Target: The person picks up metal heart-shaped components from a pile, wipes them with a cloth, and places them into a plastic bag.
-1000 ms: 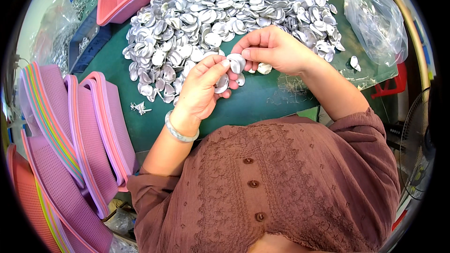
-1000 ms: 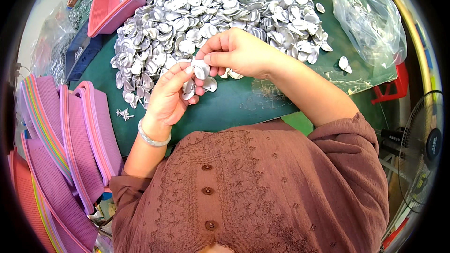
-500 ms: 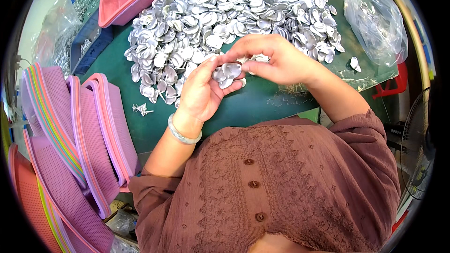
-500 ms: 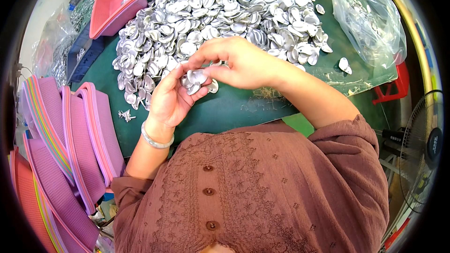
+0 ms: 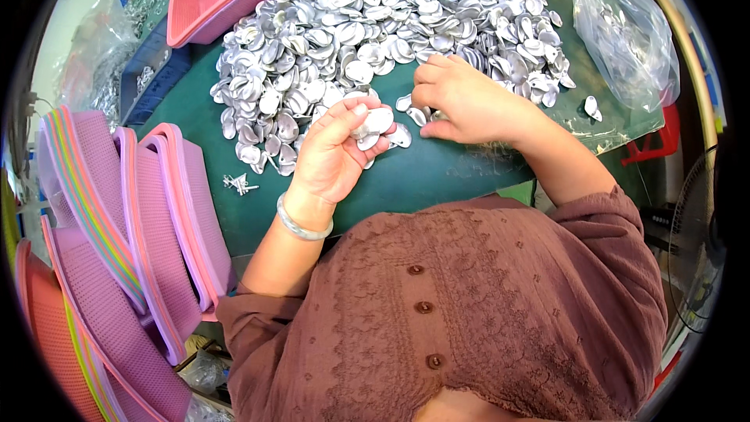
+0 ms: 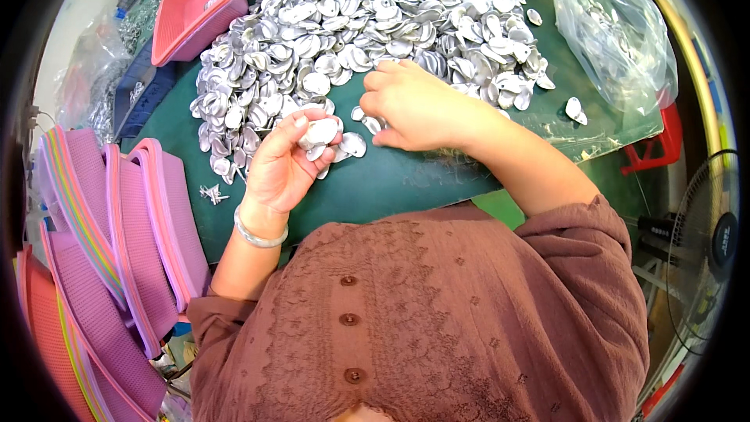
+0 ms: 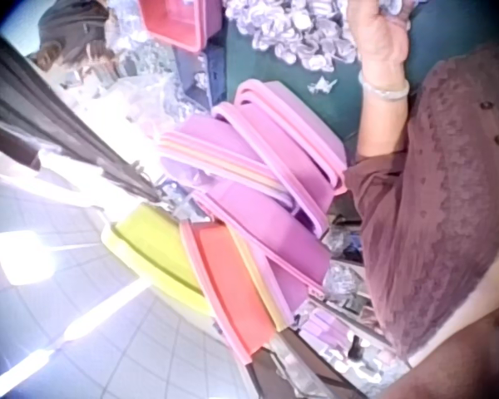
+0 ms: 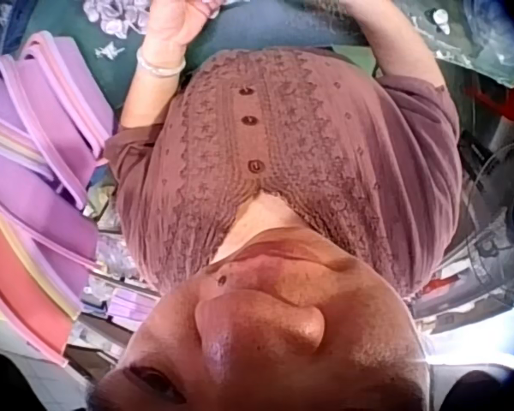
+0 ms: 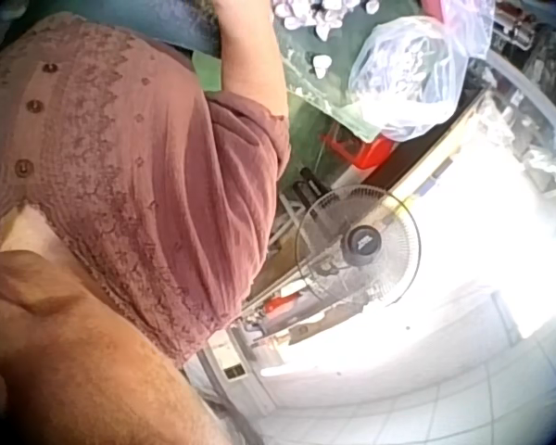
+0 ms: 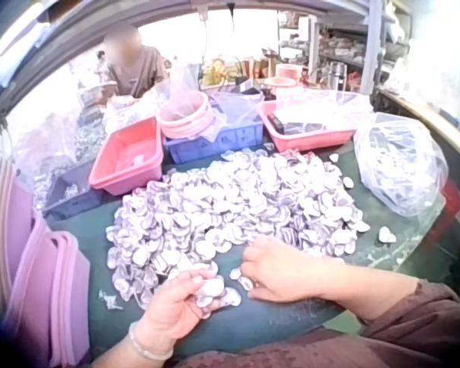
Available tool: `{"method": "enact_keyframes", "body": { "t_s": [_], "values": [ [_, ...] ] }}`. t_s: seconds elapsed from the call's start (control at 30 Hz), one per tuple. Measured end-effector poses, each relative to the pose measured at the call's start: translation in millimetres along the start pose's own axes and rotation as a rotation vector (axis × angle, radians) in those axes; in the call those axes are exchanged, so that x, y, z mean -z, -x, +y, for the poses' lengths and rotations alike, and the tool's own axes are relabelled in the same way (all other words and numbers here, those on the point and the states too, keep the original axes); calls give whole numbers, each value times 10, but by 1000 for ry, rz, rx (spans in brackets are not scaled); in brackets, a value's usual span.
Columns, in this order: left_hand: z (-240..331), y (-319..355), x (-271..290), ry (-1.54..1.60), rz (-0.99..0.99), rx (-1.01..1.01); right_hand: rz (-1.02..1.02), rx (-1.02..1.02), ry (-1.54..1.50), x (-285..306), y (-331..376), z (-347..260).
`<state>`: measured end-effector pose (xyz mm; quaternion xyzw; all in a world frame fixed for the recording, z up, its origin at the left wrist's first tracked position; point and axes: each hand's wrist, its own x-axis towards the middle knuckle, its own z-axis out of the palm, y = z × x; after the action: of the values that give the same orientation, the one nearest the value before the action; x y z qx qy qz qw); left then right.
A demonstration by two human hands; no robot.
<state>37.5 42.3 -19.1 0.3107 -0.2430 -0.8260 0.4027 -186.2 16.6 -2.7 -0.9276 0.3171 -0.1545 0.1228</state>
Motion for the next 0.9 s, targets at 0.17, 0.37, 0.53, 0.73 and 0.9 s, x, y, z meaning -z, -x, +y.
{"method": "enact_keyframes", "body": {
  "t_s": [0.17, 0.37, 0.53, 0.73, 0.9],
  "values": [
    [-32, 24, -5, 15, 28, 24, -23, -29, 155, 18, -23, -117],
    [71, 10, -70, 2, 51, 110, 37, -64, 73, 60, -18, -110],
    [75, 66, -55, 42, 8, 77, 116, -55, 97, 22, -56, -128],
    [33, 37, -54, -53, 49, 75, 238, -157, -83, -62, -47, 4],
    [28, 16, -92, -128, 60, 59, 139, -468, -825, 102, -138, -58]
  ]
}}
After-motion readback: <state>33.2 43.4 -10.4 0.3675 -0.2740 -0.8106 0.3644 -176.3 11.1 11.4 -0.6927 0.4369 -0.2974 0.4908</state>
